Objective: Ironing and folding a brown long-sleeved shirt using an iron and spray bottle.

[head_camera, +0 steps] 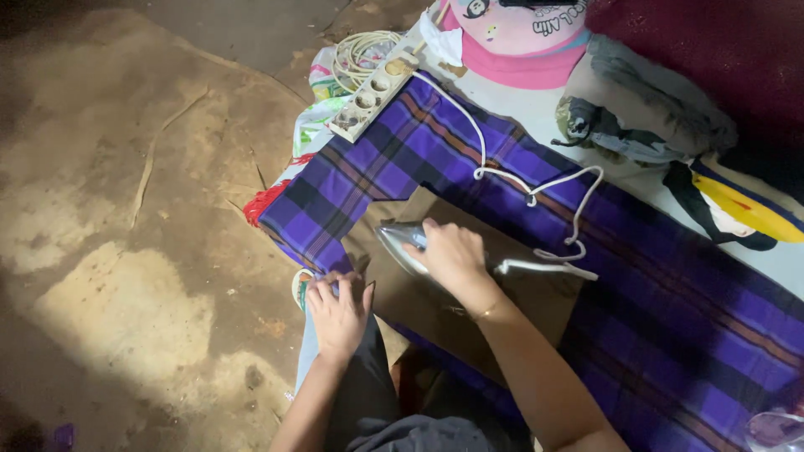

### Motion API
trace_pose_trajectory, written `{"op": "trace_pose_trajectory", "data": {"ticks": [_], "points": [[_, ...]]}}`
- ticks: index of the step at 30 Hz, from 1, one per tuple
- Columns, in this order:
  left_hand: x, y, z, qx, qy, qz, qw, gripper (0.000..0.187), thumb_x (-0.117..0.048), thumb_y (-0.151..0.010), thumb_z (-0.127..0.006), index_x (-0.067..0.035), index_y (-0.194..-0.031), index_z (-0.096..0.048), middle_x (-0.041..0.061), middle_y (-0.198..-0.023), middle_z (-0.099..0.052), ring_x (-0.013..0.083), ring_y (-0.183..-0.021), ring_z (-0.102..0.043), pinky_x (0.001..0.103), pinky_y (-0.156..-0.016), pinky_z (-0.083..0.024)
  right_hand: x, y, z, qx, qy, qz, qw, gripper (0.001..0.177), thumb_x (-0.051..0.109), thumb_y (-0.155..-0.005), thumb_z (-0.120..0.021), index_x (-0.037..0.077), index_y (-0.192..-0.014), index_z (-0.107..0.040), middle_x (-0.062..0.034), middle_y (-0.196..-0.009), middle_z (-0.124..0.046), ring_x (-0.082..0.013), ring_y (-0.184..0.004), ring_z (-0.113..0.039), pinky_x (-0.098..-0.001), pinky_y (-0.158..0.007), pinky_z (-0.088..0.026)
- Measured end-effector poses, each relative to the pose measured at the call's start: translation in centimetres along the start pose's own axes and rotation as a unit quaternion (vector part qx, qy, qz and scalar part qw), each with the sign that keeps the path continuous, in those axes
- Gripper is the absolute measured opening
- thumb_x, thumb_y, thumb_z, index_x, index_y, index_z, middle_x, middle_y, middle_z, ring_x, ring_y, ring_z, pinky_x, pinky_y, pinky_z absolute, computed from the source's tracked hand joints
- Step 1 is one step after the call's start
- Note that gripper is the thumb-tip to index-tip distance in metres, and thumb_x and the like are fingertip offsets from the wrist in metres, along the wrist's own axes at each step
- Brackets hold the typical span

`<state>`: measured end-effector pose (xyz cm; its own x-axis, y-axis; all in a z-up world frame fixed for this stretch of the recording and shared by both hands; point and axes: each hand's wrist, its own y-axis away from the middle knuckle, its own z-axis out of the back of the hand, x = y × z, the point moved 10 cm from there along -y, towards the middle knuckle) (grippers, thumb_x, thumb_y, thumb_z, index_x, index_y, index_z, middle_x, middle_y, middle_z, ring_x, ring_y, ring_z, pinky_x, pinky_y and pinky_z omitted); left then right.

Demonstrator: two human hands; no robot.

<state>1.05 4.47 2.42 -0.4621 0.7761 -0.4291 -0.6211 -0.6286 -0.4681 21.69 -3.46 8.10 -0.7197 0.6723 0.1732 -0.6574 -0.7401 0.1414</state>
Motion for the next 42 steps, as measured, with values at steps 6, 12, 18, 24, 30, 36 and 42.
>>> {"op": "trace_pose_trajectory", "data": {"ticks": [6, 12, 18, 24, 30, 36, 42], "points": [[-1.0, -0.6, 0.8, 0.009, -0.058, -0.027, 0.998, 0.030, -0.040, -0.087, -0.076, -0.014, -0.099, -0.069, 0.010, -0.107, -0.061, 0.0341, -0.103, -0.054, 0.052, -0.099, -0.037, -4.0, 7.2, -1.1, 0.079, 0.008, -0.025, 0.997, 0.052, 0.061, -0.088, -0.063, 0.016, -0.113, -0.069, -0.0122, -0.079, -0.075, -0.0293, -0.072, -0.076, -0.0443, -0.065, -0.061], [-0.1, 0.3, -0.3, 0.003, -0.071, -0.031, 0.997, 0.029, -0.040, -0.090, -0.074, -0.013, -0.095, -0.067, 0.010, -0.104, -0.061, 0.0316, -0.101, -0.055, 0.054, -0.103, -0.036, -10.4, 14.7, 0.0, 0.092, 0.104, -0.123, 0.983, 0.061, 0.074, -0.082, -0.062, 0.017, -0.101, -0.073, -0.0066, -0.061, -0.072, -0.0190, -0.050, -0.070, -0.0326, -0.046, -0.055], [1.0, 0.4, -1.3, 0.016, -0.089, 0.001, 0.996, 0.032, -0.040, -0.090, -0.072, -0.009, -0.096, -0.067, 0.015, -0.106, -0.059, 0.0361, -0.105, -0.054, 0.055, -0.103, -0.034, -5.2, 12.9, -1.7, -0.032, 0.064, -0.008, 0.997, 0.058, 0.069, -0.085, -0.063, 0.012, -0.091, -0.071, -0.0070, -0.056, -0.068, -0.0219, -0.046, -0.068, -0.0372, -0.043, -0.054], [3.1, -0.7, 1.9, -0.043, 0.050, 0.079, 0.995, 0.020, -0.020, -0.100, -0.061, -0.006, -0.113, -0.065, 0.019, -0.119, -0.056, 0.0365, -0.112, -0.050, 0.051, -0.104, -0.032, 3.9, 9.4, -2.1, -0.075, -0.008, 0.073, 0.994, 0.049, 0.059, -0.089, -0.067, 0.010, -0.089, -0.070, -0.0091, -0.067, -0.071, -0.0258, -0.057, -0.072, -0.0409, -0.053, -0.057], [-3.2, -3.8, 0.5, 0.085, 0.246, -0.038, 0.965, 0.032, -0.016, -0.103, -0.052, -0.009, -0.132, -0.064, 0.007, -0.144, -0.059, 0.0302, -0.143, -0.050, 0.049, -0.123, -0.037, 1.4, 12.6, -0.8, -0.032, -0.070, 0.040, 0.996, 0.040, 0.054, -0.082, -0.072, 0.016, -0.095, -0.073, -0.0086, -0.082, -0.075, -0.0308, -0.070, -0.073, -0.0453, -0.061, -0.057], [-11.0, -3.5, -2.9, 0.193, 0.081, -0.259, 0.943, 0.058, -0.034, -0.094, -0.062, -0.014, -0.147, -0.052, 0.013, -0.155, -0.046, 0.0337, -0.147, -0.035, 0.062, -0.119, -0.021, -9.2, 19.3, -3.8, 0.093, -0.009, -0.041, 0.995, 0.050, 0.063, -0.079, -0.070, 0.023, -0.109, -0.072, -0.0046, -0.078, -0.076, -0.0262, -0.071, -0.075, -0.0411, -0.063, -0.059], [-10.9, -3.3, -4.0, 0.188, -0.020, -0.247, 0.950, 0.060, -0.043, -0.094, -0.061, -0.019, -0.148, -0.051, 0.010, -0.156, -0.045, 0.0309, -0.148, -0.032, 0.069, -0.117, -0.015, -17.1, 21.0, -1.3, 0.200, -0.032, -0.221, 0.954, 0.059, 0.072, -0.079, -0.065, 0.019, -0.103, -0.072, -0.0053, -0.079, -0.077, -0.0232, -0.071, -0.078, -0.0379, -0.066, -0.062]]}}
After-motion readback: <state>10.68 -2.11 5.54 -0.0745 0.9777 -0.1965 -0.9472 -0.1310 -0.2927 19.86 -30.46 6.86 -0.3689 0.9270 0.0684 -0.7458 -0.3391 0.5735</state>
